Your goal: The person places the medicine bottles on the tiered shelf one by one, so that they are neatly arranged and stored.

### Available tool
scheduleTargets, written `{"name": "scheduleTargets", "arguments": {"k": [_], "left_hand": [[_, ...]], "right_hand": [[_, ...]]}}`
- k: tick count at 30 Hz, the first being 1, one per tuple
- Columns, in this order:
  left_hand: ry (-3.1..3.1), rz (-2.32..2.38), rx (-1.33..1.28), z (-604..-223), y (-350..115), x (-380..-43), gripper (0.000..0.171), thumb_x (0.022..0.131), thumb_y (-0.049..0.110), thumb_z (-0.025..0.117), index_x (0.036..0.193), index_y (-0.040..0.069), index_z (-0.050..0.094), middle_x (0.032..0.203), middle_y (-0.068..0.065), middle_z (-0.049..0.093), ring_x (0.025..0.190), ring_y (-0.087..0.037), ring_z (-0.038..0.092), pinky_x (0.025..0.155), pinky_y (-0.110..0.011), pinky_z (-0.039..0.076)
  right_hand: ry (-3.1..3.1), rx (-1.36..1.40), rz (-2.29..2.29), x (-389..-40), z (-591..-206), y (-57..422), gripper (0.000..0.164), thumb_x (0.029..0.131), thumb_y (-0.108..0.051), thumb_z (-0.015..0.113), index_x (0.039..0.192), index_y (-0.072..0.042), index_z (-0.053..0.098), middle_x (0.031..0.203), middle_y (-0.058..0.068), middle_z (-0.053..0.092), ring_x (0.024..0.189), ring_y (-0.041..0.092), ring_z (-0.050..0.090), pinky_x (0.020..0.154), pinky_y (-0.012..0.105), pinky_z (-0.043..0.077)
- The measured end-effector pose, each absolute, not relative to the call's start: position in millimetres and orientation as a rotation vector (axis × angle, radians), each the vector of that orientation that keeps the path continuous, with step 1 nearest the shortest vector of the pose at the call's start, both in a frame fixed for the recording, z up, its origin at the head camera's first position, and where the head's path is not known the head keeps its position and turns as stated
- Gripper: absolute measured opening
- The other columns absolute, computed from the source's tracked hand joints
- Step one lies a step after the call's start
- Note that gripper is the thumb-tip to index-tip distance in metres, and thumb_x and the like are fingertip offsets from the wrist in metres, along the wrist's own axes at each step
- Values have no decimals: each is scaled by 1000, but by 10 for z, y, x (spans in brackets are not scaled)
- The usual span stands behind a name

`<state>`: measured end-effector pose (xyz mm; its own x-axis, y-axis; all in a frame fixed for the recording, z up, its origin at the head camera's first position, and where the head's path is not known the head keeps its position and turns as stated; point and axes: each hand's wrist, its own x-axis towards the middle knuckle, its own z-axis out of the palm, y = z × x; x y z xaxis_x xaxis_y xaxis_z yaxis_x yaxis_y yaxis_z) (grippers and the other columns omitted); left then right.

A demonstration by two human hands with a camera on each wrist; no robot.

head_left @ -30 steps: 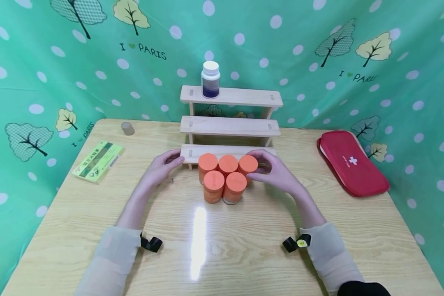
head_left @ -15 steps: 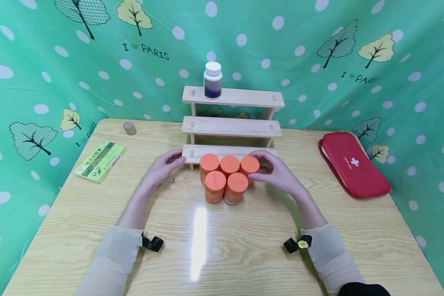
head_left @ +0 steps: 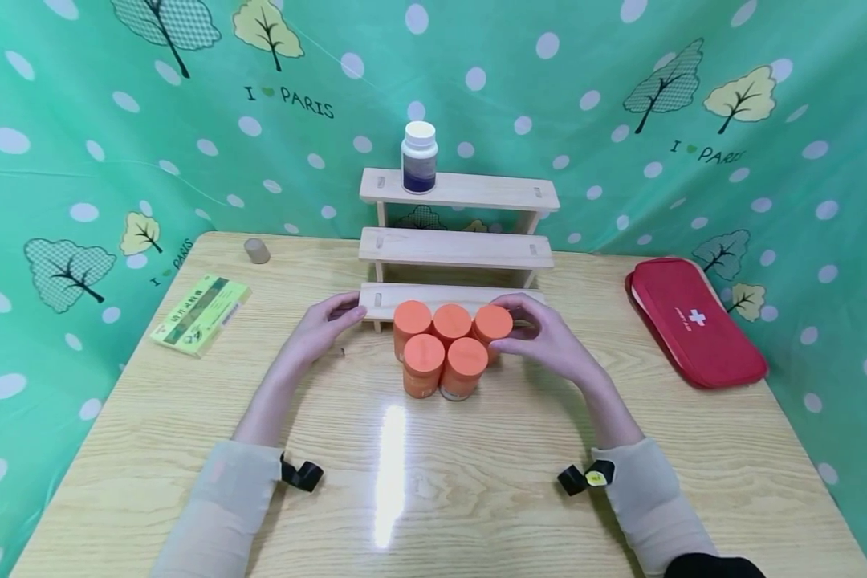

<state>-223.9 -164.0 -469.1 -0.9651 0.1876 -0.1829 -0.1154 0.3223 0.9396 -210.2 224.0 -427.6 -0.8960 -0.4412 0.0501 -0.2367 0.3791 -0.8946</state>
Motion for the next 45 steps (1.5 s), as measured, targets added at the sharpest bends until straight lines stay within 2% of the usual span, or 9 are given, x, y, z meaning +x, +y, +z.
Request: {"name": "scheduleTargets", "arguments": {"k": [3, 10, 25, 31, 38, 45], "left_hand": [[2329, 1688, 65, -4694, -1626, -2242, 65, 104, 35, 62, 157, 5, 40, 157, -21, 48, 145, -38, 45, 126, -50, 34], [2334, 1678, 64, -4715, -1607, -2262, 65, 103, 37, 63, 156, 6, 41, 156, -21, 49, 145, -38, 46, 126, -51, 34], [2324, 1679, 59, -4711, -1590, -2261, 66, 103, 37, 62, 157, 6, 40, 157, -21, 47, 146, -38, 45, 126, -51, 34], [2306, 1688, 57, -4693, -1580, -2266, 67, 103, 37, 62, 158, 6, 39, 158, -21, 47, 146, -38, 44, 126, -50, 34], [2329, 1667, 57, -4712, -1603, -2281, 67, 103, 40, 61, 157, 6, 40, 158, -20, 46, 147, -38, 44, 127, -50, 33], [2342, 1661, 45, -4721, -1643, -2258, 66, 103, 41, 62, 157, 7, 41, 158, -20, 47, 147, -37, 44, 126, -50, 34]], "right_hand": [[2450, -600, -1543, -2098, -4263, 2266, 54, 87, -19, 84, 135, -19, 60, 133, 1, 63, 116, 20, 64, 103, 32, 57], [2437, -584, -1602, -2081, -4192, 2324, 55, 87, -16, 84, 136, -19, 60, 131, 1, 65, 117, 16, 65, 100, 23, 57], [2490, -635, -1592, -2138, -3850, 2392, 53, 89, -10, 80, 137, -14, 58, 129, 3, 63, 111, 19, 66, 92, 23, 61], [2508, -655, -1590, -2184, -3681, 2400, 52, 90, -10, 78, 137, -14, 57, 129, 1, 62, 114, 19, 64, 92, 21, 60], [2555, -794, -1642, -2357, -3441, 2342, 49, 91, -4, 76, 136, -8, 57, 127, -1, 62, 114, 18, 63, 92, 18, 59], [2642, -784, -1635, -2567, -3184, 2242, 47, 91, -10, 76, 135, -12, 59, 125, -2, 64, 114, 20, 63, 96, 22, 54]]}}
